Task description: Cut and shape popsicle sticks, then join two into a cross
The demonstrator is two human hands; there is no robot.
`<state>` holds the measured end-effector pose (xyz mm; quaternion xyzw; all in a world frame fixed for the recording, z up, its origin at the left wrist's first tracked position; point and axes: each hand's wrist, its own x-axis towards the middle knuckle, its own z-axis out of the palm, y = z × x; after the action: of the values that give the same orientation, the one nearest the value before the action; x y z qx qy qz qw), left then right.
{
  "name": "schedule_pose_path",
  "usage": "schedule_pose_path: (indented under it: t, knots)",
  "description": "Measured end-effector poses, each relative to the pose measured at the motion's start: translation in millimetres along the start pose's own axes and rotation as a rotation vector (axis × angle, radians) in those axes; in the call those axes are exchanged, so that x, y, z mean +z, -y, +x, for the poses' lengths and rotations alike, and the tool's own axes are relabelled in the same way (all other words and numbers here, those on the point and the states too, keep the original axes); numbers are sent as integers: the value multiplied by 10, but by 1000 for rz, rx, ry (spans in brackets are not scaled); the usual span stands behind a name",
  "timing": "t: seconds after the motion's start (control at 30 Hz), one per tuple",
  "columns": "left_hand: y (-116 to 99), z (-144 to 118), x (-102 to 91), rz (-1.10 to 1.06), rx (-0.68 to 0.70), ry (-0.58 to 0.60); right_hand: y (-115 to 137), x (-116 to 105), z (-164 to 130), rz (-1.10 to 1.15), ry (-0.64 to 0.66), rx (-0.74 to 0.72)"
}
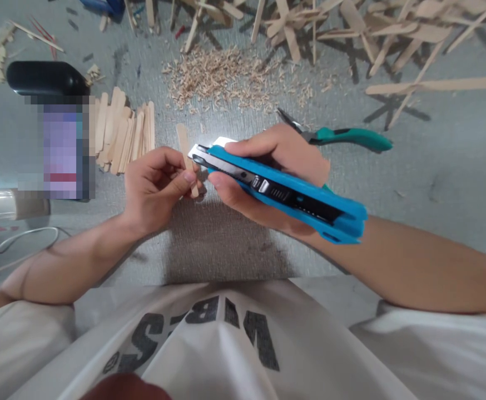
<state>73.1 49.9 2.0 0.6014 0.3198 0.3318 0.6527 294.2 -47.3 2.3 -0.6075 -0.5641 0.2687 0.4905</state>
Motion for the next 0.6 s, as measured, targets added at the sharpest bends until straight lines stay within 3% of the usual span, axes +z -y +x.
schedule_pose_path:
  t: [0.07,0.13,0.3,0.43,0.6]
  knots:
    - [11,2,-8,-7,7,5,45,16,33,34,-28,-105]
    - [19,2,-11,-12,12,13,104,17,60,87,-77,-117]
    - [22,-1,-5,-24,-4,14,262,63,94,278,-61,274]
    - [22,-6,-2,-36,1,20,298,132,119,455,-103,305]
    - [18,-16,10,-9,-8,-17,282,33,118,399,-70,327]
